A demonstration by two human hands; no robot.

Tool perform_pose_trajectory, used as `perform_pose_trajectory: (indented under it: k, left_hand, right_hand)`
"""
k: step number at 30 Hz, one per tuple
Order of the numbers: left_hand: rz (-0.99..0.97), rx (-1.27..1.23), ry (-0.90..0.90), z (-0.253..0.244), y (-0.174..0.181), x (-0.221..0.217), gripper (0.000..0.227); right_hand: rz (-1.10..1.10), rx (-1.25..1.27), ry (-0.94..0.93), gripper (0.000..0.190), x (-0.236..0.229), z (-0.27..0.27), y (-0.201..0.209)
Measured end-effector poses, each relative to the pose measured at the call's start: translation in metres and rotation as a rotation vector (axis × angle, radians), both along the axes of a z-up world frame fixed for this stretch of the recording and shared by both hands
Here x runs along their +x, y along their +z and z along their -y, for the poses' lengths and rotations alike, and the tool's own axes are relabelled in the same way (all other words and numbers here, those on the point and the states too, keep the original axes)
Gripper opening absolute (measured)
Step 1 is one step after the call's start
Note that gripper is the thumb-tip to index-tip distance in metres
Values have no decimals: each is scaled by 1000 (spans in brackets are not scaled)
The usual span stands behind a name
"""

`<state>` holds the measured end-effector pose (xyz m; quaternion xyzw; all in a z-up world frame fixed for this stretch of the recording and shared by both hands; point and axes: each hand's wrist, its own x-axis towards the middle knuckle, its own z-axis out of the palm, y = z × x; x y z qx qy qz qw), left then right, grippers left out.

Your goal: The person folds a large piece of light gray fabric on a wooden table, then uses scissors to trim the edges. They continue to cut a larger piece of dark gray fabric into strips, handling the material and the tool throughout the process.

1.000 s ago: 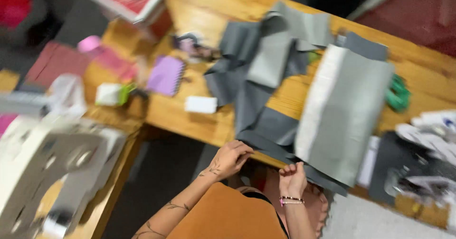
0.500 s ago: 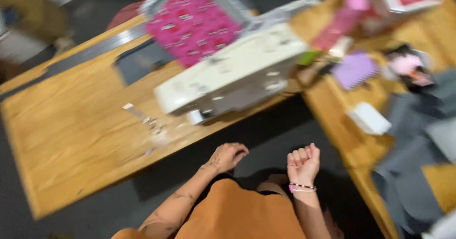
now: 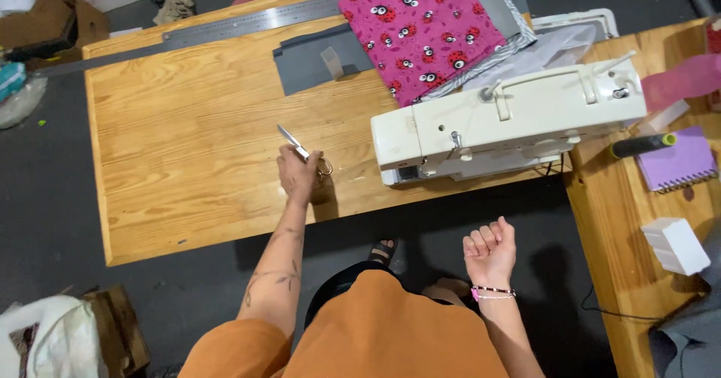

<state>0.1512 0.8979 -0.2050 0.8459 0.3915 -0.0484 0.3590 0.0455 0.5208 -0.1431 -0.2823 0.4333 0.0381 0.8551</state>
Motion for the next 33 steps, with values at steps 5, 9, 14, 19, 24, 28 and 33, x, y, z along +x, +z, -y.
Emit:
perform_pose_trajectory:
  k: [5, 9, 14, 19, 24, 28, 33]
  left_hand:
    - [-107, 87, -85, -50, -65, 34, 43]
    - [-365, 242, -338, -64, -63, 36, 36]
    - [424, -116, 317, -69, -31, 6, 21]
    - [1066, -417, -15, 111, 139, -24, 36]
    - [840, -990, -369, 323, 134, -48, 12]
    - [218, -1267, -753, 497, 148, -105, 20]
    - [-198, -1332, -928, 638, 121, -175, 11]
  right_hand:
    - [20, 31, -68, 43, -1, -3, 13]
    - [76, 114, -84, 44, -14, 16, 3]
    - [81, 126, -161, 45, -26, 44, 1]
    - [90, -149, -158, 45, -36, 83, 23]
    - [409, -1009, 85, 15, -79, 154, 40]
    - [427, -1114, 39, 12, -126, 221, 64]
    - [111, -1410, -69, 21, -200, 311, 51]
